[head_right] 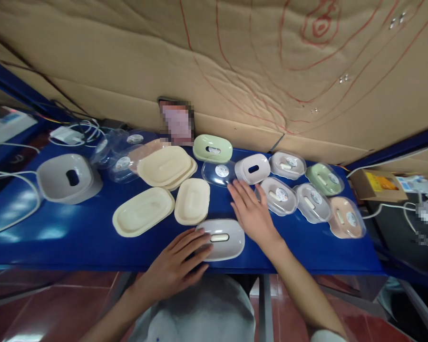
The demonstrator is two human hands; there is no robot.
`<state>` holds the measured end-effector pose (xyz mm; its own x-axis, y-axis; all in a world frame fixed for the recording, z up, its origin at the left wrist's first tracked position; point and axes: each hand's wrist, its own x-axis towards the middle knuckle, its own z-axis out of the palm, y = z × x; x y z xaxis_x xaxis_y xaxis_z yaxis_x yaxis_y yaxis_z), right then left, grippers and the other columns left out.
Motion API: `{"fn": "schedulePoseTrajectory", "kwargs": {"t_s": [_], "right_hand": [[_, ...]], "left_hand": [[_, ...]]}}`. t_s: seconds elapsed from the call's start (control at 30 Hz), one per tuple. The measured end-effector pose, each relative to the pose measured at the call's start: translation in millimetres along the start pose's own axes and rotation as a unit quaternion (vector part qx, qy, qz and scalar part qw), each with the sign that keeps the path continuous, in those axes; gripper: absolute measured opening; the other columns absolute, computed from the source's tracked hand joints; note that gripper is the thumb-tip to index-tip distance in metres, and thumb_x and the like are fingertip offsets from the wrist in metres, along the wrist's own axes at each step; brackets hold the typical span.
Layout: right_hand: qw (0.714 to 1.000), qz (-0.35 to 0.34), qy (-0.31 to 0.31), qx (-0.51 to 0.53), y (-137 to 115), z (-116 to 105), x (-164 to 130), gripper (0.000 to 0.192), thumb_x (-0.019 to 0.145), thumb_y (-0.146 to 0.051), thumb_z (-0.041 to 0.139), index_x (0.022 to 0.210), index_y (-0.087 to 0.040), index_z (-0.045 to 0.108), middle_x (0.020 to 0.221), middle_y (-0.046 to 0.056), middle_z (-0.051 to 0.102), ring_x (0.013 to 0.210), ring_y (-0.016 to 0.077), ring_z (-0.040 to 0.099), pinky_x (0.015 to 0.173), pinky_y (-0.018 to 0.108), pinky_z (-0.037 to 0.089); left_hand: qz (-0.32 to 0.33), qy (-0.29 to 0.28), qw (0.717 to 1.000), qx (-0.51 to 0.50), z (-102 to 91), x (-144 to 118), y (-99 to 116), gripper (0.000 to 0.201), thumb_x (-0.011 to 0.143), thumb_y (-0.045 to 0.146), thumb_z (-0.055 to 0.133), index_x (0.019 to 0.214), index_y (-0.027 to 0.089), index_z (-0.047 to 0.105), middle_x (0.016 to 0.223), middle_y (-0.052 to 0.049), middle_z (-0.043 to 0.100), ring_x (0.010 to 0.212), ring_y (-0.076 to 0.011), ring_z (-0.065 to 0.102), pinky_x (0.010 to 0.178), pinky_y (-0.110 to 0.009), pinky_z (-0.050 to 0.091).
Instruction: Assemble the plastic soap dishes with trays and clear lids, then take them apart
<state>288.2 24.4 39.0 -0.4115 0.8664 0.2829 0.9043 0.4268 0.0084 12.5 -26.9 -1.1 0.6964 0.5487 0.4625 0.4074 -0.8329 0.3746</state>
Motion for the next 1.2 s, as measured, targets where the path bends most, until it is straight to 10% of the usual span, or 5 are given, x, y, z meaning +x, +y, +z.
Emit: {"fn": "schedulePoseTrajectory", "kwargs": {"t_s": [0.17,0.33,0.6,0.77,1.2], "right_hand": [[0.999,-0.020,-0.030,-0.037,11.6,13.1,56.2,0.061,0.110,-0.033,0.057,0.163,-0.006,0.043,0.162,0.030,0.051,0.159,0.0429,0.039,0.128,0.081,0.011],[0.996,-0.064,-0.044,-0.034,9.5,1.8,34.4,0.047,0.111,-0.040,0.057,0.149,-0.014,0.060,0.142,0.019,0.071,0.156,0.0389,0.046,0.131,0.078,0.004],[0.990,0.004,-0.079,0.113,19.5,-3.7,-32.3,0.049,0.104,-0.042,0.070,0.147,-0.021,0.061,0.151,0.017,0.063,0.146,0.0364,0.058,0.120,0.058,0.053],[0.962,0.080,-0.033,0.258,22.4,-10.5,-64.2,0.053,0.105,-0.037,0.068,0.156,-0.030,0.055,0.159,0.013,0.058,0.147,0.0307,0.059,0.119,0.052,0.056],[0.978,-0.076,-0.003,0.193,-30.6,-8.4,-114.9,0.051,0.106,-0.018,0.062,0.157,-0.023,0.058,0.167,0.014,0.049,0.164,0.0380,0.031,0.119,0.057,0.055]], "left_hand": [[-0.021,0.018,0.999,-0.036,-3.5,-4.2,0.6,0.023,0.104,0.020,0.064,0.126,0.017,0.072,0.141,-0.013,0.070,0.140,-0.0296,0.063,0.118,-0.050,0.056],[-0.030,0.033,0.997,-0.065,-6.4,-7.0,-0.3,0.015,0.104,0.017,0.066,0.117,0.019,0.072,0.136,-0.012,0.072,0.136,-0.0280,0.065,0.117,-0.049,0.057],[-0.024,0.017,0.996,-0.078,-8.2,-7.0,-0.1,0.013,0.104,0.016,0.066,0.115,0.019,0.072,0.133,-0.011,0.072,0.133,-0.0276,0.066,0.114,-0.048,0.058],[-0.029,0.026,0.997,-0.064,-7.3,-7.9,0.2,0.023,0.104,0.015,0.065,0.126,0.020,0.070,0.144,-0.015,0.064,0.137,-0.0291,0.062,0.111,-0.048,0.061],[-0.008,0.008,0.999,-0.044,-3.8,-2.4,-3.5,0.036,0.107,0.016,0.063,0.143,0.020,0.065,0.157,-0.013,0.059,0.155,-0.0314,0.050,0.115,-0.048,0.061]]}}
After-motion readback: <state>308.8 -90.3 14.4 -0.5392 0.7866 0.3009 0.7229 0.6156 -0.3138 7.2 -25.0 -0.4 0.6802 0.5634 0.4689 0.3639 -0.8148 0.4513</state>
